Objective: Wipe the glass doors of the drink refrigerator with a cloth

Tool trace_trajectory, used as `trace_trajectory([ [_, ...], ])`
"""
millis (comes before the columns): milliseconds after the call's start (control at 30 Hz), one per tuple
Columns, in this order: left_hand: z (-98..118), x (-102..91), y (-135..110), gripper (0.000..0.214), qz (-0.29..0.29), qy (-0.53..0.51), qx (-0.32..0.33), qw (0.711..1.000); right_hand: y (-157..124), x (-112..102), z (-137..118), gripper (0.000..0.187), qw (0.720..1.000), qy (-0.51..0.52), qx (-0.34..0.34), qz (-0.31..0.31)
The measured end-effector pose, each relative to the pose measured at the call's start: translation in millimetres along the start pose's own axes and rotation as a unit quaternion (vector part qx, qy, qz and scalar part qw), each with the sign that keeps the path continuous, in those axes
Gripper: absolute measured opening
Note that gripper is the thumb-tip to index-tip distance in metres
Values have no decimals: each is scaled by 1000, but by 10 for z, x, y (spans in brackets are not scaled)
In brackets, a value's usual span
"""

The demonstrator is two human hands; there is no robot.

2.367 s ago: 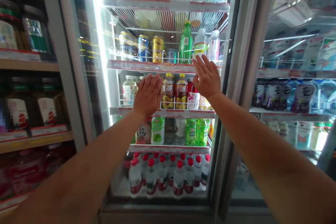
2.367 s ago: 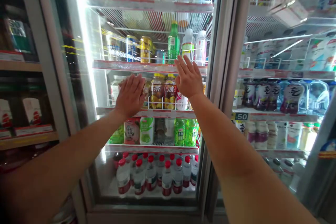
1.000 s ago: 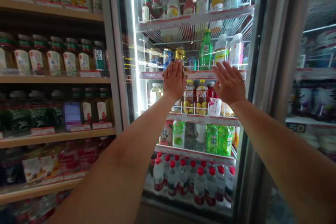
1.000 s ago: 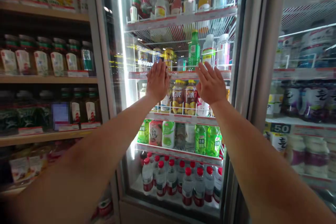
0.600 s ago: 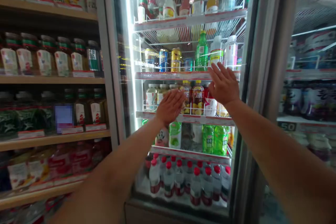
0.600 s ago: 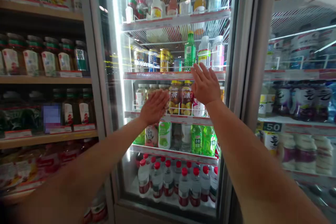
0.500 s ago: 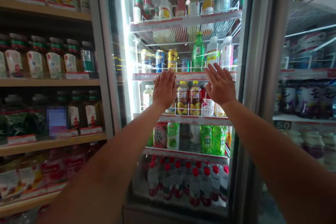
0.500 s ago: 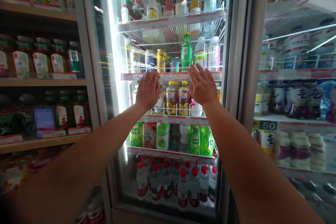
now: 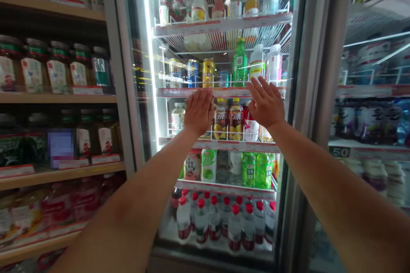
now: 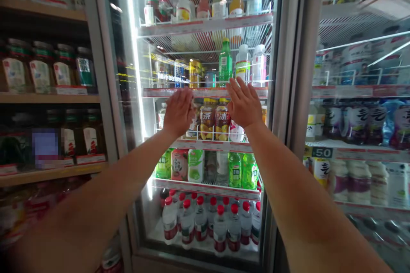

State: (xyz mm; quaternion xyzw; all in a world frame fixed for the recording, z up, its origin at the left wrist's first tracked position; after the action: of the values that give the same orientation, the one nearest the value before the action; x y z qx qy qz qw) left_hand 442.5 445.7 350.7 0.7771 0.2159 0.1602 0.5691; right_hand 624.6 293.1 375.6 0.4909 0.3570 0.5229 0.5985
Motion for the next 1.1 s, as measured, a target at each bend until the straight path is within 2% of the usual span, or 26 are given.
trace_trajectory([
  [67,-109,0,156,61,33,27,-80,996,2,-3,10,65,1000,1,0,-2],
  [100,-89,6,174,62,41,30,-89,995,4,-5,16,65,1000,1,0,-2],
  [133,-22,16,157,62,39,23,-70,997,7,-6,19,65,1000,1,1,-3],
  [200,205,47,48,61,-1,-21,40,999,13,-3,5,66,1000,3,2,-3],
  [267,406,66,-101,58,-61,-78,177,979,11,8,-43,66,1000,2,13,2],
  [300,437,65,-144,56,-79,-91,214,969,3,16,-76,66,1000,-2,27,7],
  [333,412,62,-141,55,-76,-88,216,969,-13,28,-115,65,999,-8,44,12],
  [367,339,57,-96,54,-55,-70,181,979,-38,40,-157,65,998,-15,64,18],
  [433,129,34,31,55,25,-16,43,999,-115,67,-245,65,995,-25,96,27],
  [500,-4,14,82,58,98,29,-88,991,-211,92,-333,66,994,-28,101,30],
  [533,-5,14,75,59,115,41,-121,985,-258,101,-370,66,995,-29,95,31],
  [567,38,22,57,60,118,45,-122,985,-301,106,-399,67,995,-32,87,33],
  [600,114,36,33,59,105,41,-92,989,-337,108,-419,67,996,-37,78,35],
  [667,305,70,-27,58,43,5,44,998,-383,105,-438,67,996,-48,66,46],
  [700,374,77,-63,57,5,-20,121,992,-393,102,-440,67,995,-51,62,53],
  [733,389,71,-83,56,-24,-38,175,984,-397,101,-440,67,995,-52,61,59],
  [767,342,53,-68,55,-33,-44,189,980,-398,101,-439,67,995,-51,59,63],
  [800,239,27,-17,54,-20,-35,159,986,-396,103,-438,67,995,-50,59,66],
  [867,-52,-42,105,55,54,10,7,998,-396,112,-438,66,995,-54,59,67],
  [933,-243,-82,116,59,122,53,-141,981,-403,126,-442,65,994,-67,55,64],
  [967,-250,-77,83,60,137,64,-175,973,-409,133,-445,65,994,-75,52,62],
  [1000,-197,-57,42,60,137,66,-175,973,-416,139,-448,65,993,-83,50,62],
  [1033,-94,-26,0,60,124,57,-139,981,-423,143,-451,64,993,-90,47,63],
  [1100,186,41,-86,58,72,13,8,997,-439,143,-456,62,992,-100,38,72],
])
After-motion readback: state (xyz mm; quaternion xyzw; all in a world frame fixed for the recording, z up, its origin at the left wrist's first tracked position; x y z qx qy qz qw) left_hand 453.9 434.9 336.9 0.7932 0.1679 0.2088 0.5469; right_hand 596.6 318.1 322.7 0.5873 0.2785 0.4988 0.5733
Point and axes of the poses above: each hand's wrist, its own y-axis towards the middle knuckle, its own x-axis out of the palm, z = x × y, the point moved 5 cm from there along y, towards the middle knuckle, and after that the axes turned 15 degrees about z, right-handed, at the moved point
